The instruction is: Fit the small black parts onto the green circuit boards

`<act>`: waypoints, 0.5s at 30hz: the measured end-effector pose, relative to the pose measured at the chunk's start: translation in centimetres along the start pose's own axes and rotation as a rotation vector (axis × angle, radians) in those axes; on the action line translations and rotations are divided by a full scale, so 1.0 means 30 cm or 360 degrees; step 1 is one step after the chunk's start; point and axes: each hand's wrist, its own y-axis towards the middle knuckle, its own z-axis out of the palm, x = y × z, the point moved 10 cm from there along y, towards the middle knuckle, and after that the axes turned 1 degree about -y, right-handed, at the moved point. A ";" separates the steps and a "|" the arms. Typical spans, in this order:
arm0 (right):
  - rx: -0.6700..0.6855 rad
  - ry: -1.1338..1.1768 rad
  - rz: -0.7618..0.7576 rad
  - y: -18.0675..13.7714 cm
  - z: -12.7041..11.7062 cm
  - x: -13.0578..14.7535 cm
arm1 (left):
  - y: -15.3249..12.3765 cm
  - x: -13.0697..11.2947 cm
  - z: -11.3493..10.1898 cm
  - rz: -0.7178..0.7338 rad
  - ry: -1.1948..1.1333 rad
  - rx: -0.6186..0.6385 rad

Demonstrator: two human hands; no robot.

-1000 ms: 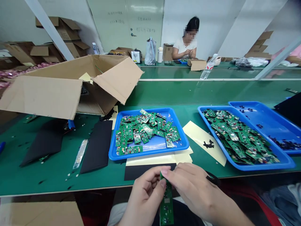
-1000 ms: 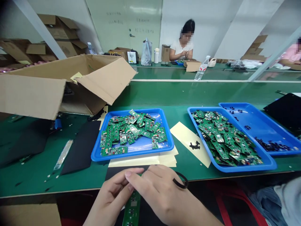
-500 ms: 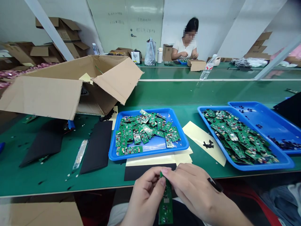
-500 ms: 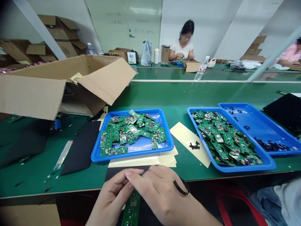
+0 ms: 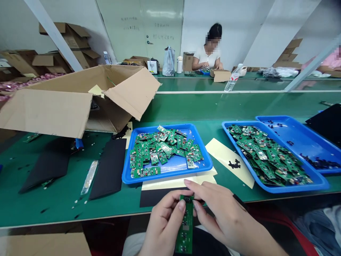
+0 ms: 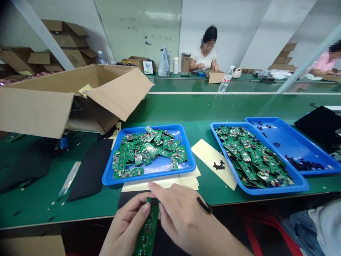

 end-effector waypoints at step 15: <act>0.0196 -0.0175 -0.0213 0.012 -0.012 0.042 | -0.005 -0.015 0.001 0.0069 0.0193 0.0081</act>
